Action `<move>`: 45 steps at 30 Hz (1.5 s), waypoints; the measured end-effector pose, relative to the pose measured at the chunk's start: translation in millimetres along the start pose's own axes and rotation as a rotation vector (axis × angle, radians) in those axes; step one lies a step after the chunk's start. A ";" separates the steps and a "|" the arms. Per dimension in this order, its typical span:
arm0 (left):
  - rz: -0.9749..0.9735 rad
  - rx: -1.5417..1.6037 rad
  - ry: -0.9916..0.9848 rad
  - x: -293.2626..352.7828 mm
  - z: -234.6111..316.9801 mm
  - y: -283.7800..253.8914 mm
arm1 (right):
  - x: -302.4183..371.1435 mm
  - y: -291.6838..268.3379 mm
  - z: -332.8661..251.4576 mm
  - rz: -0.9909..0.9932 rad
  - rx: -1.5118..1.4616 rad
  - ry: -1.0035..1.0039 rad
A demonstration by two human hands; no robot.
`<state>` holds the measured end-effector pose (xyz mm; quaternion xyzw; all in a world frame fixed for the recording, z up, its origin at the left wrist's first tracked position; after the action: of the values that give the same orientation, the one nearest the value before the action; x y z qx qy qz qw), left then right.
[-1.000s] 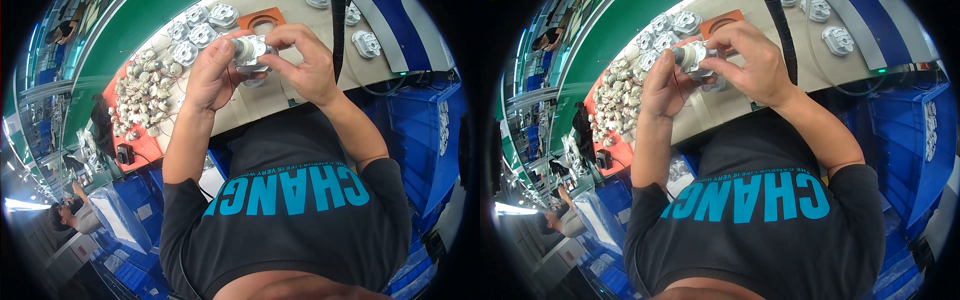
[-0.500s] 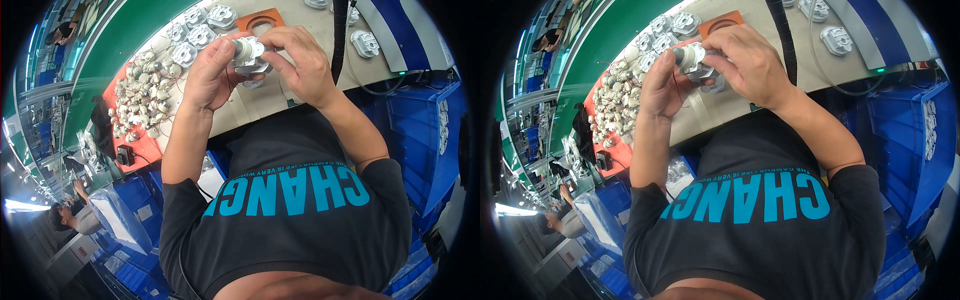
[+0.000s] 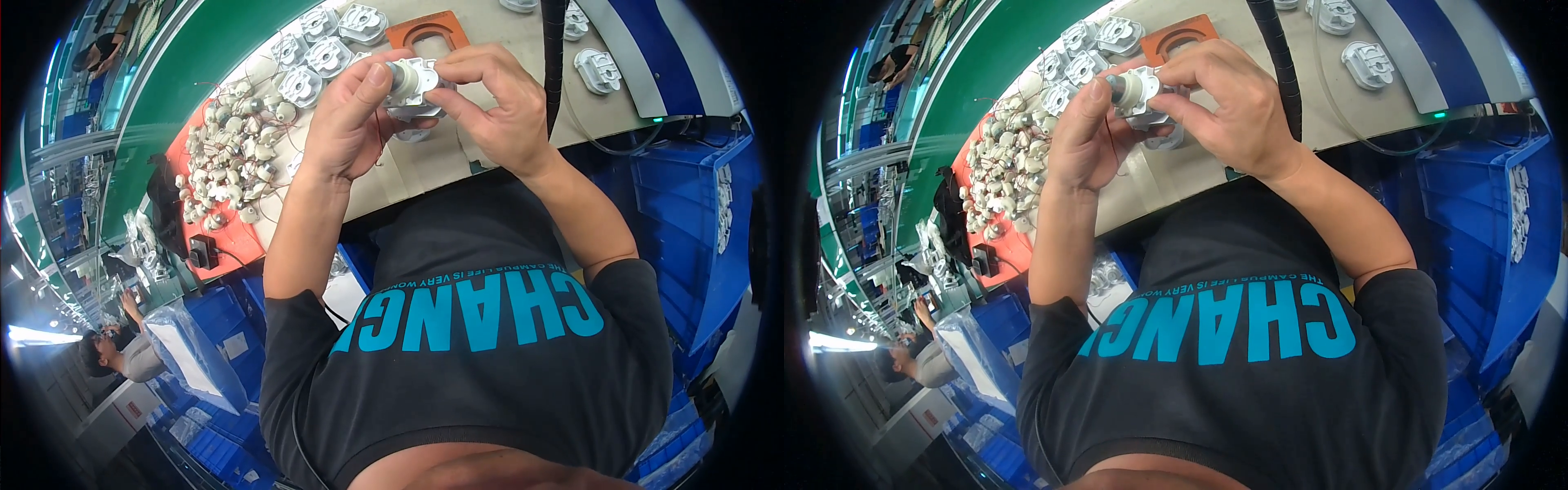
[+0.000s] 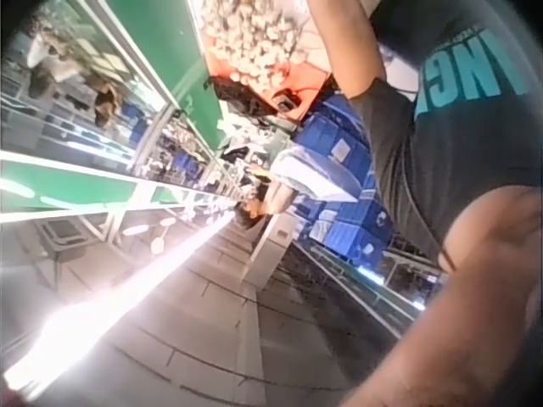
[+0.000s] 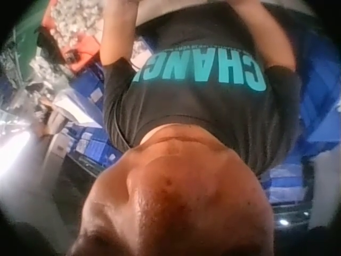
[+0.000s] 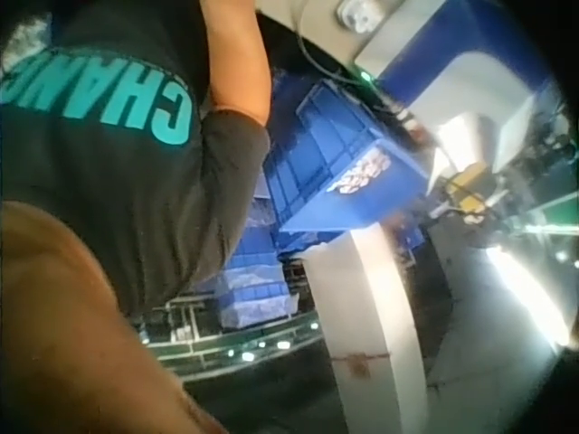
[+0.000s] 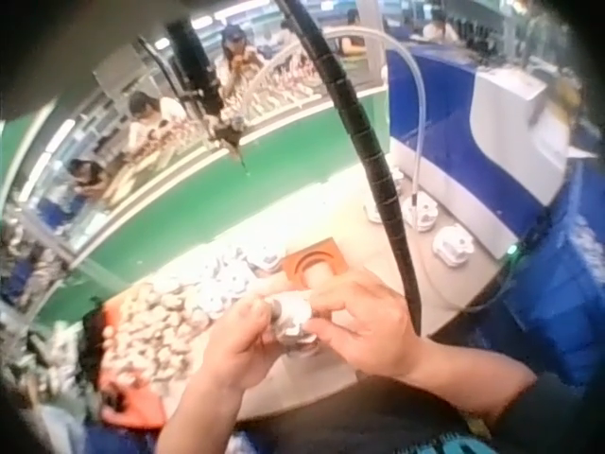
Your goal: Assemble small electrical components, placing housings over motor coils and securing them with a tool.
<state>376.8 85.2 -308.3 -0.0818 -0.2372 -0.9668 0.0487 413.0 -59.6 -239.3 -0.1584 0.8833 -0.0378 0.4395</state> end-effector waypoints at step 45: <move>-0.261 -1.274 0.129 -121.5 9.8 12.6 | -16.5 -125.5 -25.6 0.274 -0.030 -0.084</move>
<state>499.1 85.4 -316.1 -0.0071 0.3775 -0.9190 -0.1132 433.1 -175.2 -185.3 -0.0442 0.8781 0.0422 0.4746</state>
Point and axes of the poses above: each hand's wrist, its own x-axis away from the middle knuckle, its own y-axis out of the palm, z = x × y, the point moved 10 cm from there along -x, towards the middle knuckle, and after that the axes turned 5 degrees about z, right-handed, at the moved point
